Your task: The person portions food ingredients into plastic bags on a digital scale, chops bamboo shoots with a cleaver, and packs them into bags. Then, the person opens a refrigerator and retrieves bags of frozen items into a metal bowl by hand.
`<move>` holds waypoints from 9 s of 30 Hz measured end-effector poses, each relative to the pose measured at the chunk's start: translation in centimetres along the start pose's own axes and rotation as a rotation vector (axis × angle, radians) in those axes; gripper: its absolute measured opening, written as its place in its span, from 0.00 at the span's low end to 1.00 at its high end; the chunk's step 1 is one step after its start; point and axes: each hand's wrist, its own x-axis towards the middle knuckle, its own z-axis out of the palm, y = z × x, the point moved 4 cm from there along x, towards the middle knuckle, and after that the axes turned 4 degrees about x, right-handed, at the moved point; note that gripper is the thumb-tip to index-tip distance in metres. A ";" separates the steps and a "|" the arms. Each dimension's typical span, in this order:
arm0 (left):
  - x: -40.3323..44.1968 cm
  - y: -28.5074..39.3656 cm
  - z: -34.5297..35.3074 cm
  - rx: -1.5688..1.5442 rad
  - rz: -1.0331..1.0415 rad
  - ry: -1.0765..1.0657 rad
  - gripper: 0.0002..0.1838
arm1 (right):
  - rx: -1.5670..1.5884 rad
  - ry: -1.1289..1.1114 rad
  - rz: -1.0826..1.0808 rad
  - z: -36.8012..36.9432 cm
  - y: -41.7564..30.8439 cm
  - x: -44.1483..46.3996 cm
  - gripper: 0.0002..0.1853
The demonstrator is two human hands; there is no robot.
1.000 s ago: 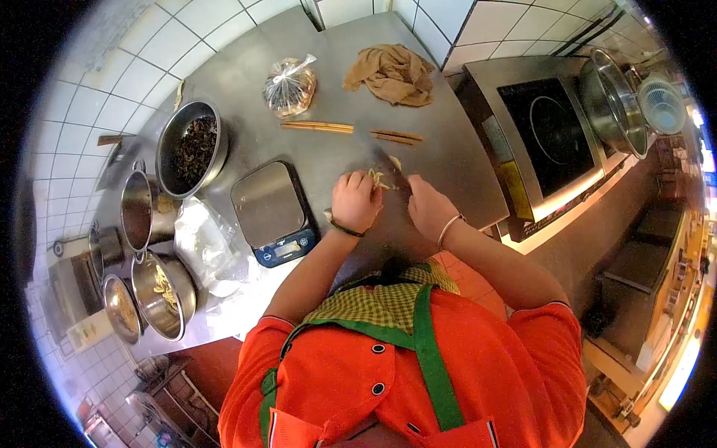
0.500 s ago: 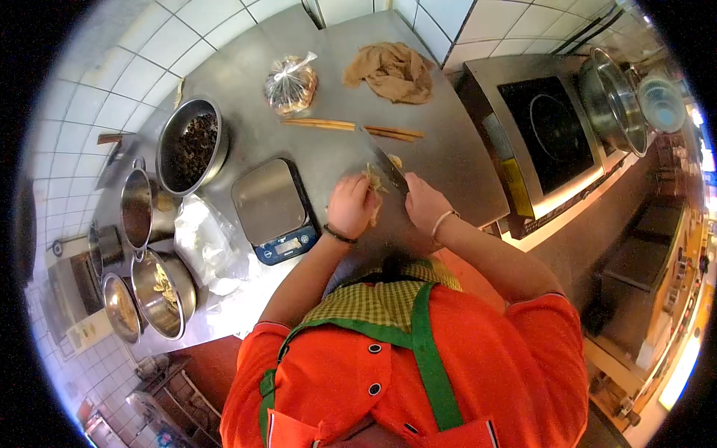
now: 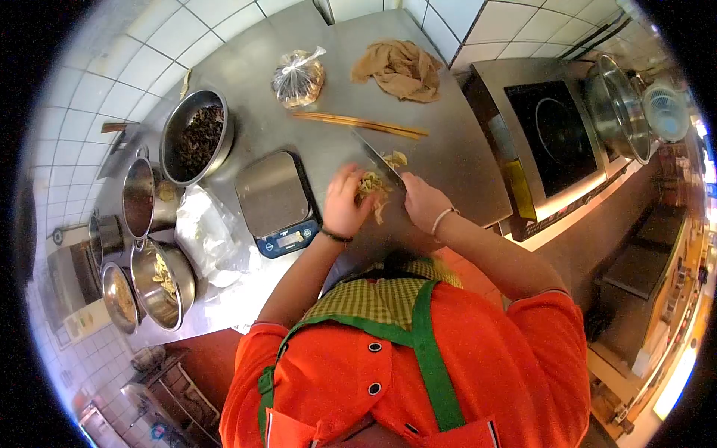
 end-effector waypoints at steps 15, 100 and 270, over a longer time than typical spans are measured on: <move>-2.2 -1.4 1.5 -0.059 -0.004 0.043 0.18 | -0.057 -0.040 0.026 1.5 -0.4 -0.1 0.10; -6.6 -0.5 -0.7 -0.050 -0.061 0.100 0.12 | 0.008 -0.036 -0.040 3.9 -1.5 -3.2 0.13; -5.7 2.6 -22.4 0.539 -0.217 0.087 0.18 | 0.768 0.032 -0.250 -3.2 -12.6 -0.5 0.11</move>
